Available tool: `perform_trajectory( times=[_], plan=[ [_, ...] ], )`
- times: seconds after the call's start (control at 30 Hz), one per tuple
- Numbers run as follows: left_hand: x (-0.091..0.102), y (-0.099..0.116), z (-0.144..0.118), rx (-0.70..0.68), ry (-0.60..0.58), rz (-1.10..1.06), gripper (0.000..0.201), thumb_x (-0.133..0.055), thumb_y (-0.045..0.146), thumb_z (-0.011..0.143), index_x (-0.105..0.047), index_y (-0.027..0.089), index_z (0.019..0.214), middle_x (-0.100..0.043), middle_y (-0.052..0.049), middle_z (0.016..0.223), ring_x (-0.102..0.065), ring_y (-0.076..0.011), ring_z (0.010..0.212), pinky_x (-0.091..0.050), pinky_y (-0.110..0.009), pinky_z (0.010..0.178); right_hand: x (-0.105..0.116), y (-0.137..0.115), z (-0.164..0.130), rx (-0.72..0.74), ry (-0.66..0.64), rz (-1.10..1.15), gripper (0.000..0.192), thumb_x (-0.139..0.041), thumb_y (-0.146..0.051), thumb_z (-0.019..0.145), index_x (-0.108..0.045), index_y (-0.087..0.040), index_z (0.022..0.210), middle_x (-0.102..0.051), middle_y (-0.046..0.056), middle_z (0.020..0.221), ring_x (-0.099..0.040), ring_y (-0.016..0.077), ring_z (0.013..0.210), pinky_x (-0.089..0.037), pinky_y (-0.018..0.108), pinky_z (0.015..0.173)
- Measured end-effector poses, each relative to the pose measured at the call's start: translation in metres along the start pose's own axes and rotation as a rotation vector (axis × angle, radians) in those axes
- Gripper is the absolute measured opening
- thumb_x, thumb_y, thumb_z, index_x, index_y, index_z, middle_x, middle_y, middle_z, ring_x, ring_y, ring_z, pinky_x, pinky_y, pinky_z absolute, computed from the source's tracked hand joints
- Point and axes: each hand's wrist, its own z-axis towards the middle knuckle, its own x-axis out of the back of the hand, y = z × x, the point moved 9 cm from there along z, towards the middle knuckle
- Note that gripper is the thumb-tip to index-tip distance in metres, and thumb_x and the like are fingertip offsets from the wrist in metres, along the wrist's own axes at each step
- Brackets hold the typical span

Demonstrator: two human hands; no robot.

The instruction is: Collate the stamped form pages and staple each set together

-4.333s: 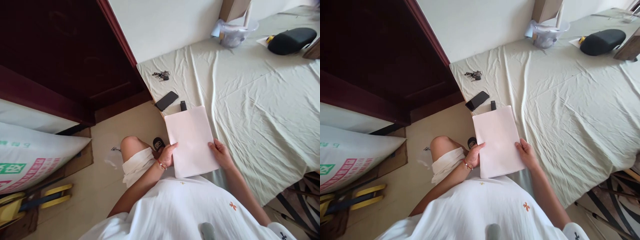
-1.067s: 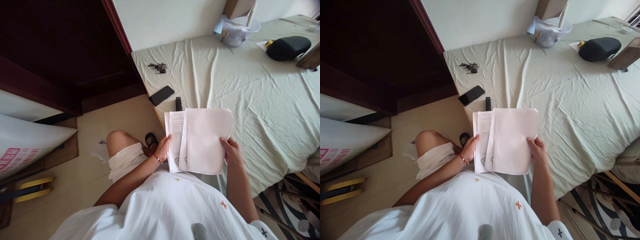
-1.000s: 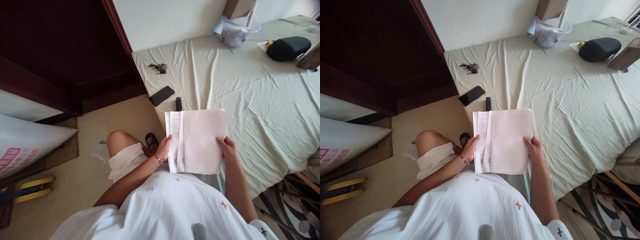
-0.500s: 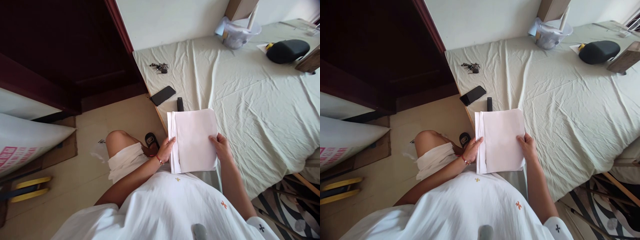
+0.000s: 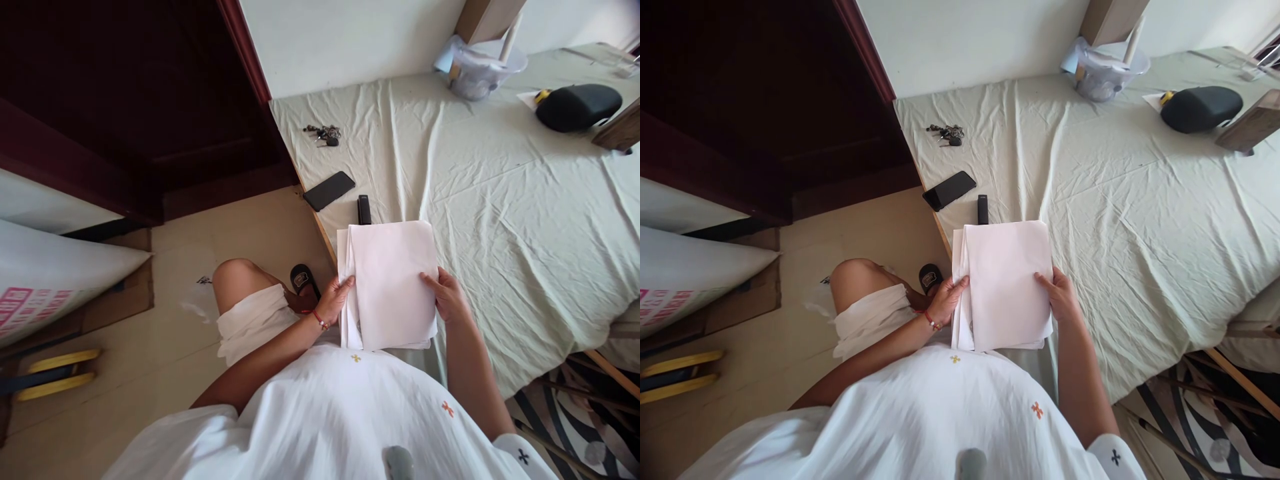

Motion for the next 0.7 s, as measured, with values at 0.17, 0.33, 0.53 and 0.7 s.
perform_trajectory(
  times=[0.17, 0.33, 0.53, 0.7],
  plan=[
    [0.003, 0.007, -0.001, -0.059, 0.034, 0.075, 0.050, -0.076, 0.055, 0.081, -0.068, 0.022, 0.118, -0.072, -0.007, 0.131, -0.058, -0.0293, 0.132, -0.039, -0.043, 0.118, 0.011, 0.002, -0.003, 0.034, 0.039, -0.003, 0.046, -0.093, -0.046, 0.061, -0.076, -0.021, 0.095, -0.077, 0.003, 0.084, -0.069, 0.0190, 0.067, -0.058, 0.032, 0.065],
    [0.001, 0.006, 0.001, -0.082, -0.015, 0.108, 0.065, -0.066, 0.049, 0.090, -0.044, 0.029, 0.148, -0.050, -0.006, 0.158, -0.045, -0.0265, 0.147, -0.031, -0.044, 0.124, 0.030, 0.001, -0.005, 0.120, 0.096, -0.097, 0.036, -0.089, -0.047, 0.069, -0.076, -0.024, 0.094, -0.077, -0.001, 0.082, -0.067, 0.0163, 0.063, -0.055, 0.027, 0.058],
    [-0.002, 0.016, 0.005, -0.211, -0.021, 0.241, 0.072, -0.064, 0.034, 0.091, -0.035, 0.030, 0.156, -0.042, -0.006, 0.163, -0.039, -0.0251, 0.151, -0.027, -0.044, 0.127, 0.044, -0.001, -0.011, 0.157, 0.119, -0.052, 0.036, -0.087, -0.045, 0.072, -0.076, -0.025, 0.099, -0.078, 0.000, 0.084, -0.069, 0.0177, 0.061, -0.055, 0.027, 0.055],
    [-0.004, 0.031, 0.001, -0.260, 0.004, 0.414, 0.062, -0.064, 0.032, 0.090, -0.049, 0.030, 0.150, -0.052, -0.003, 0.155, -0.044, -0.0230, 0.146, -0.025, -0.040, 0.126, 0.052, -0.006, -0.013, 0.148, 0.166, 0.056, 0.039, -0.092, -0.042, 0.065, -0.076, -0.024, 0.095, -0.079, 0.001, 0.083, -0.071, 0.0188, 0.063, -0.057, 0.029, 0.057]
  ],
)
